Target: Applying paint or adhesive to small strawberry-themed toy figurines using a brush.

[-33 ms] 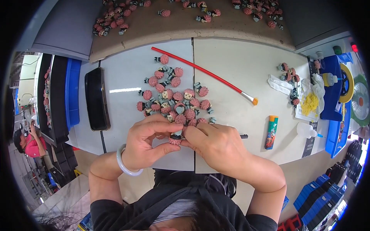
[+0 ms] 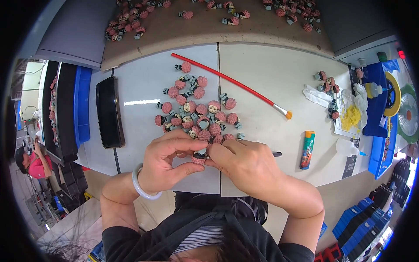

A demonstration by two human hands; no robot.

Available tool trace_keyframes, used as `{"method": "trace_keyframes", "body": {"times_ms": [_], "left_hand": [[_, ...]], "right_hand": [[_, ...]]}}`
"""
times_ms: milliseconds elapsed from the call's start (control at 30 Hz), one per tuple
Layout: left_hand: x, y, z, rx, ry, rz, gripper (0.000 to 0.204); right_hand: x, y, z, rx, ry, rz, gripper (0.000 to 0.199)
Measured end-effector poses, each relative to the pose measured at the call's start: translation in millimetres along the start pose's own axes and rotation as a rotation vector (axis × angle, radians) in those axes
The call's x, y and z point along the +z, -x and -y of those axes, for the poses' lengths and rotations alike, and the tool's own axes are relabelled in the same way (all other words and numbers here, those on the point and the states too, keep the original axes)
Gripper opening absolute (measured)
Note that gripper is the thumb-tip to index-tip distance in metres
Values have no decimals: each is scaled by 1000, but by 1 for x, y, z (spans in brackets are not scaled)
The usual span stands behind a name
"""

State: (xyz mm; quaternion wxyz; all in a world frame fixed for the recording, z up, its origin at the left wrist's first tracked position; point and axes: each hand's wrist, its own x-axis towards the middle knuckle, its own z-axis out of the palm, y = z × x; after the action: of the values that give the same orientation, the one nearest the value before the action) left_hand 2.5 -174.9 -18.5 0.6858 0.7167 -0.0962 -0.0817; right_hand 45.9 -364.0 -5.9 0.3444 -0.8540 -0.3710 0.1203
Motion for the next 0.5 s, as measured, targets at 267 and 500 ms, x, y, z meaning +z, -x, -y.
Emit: {"method": "trace_keyframes", "body": {"times_ms": [267, 500], "left_hand": [[1, -1, -3, 33, -78, -20, 42], [0, 0, -3, 34, -118, -23, 43]], "right_hand": [[1, 2, -2, -18, -13, -5, 25], [0, 0, 0, -34, 16, 14, 25]]}}
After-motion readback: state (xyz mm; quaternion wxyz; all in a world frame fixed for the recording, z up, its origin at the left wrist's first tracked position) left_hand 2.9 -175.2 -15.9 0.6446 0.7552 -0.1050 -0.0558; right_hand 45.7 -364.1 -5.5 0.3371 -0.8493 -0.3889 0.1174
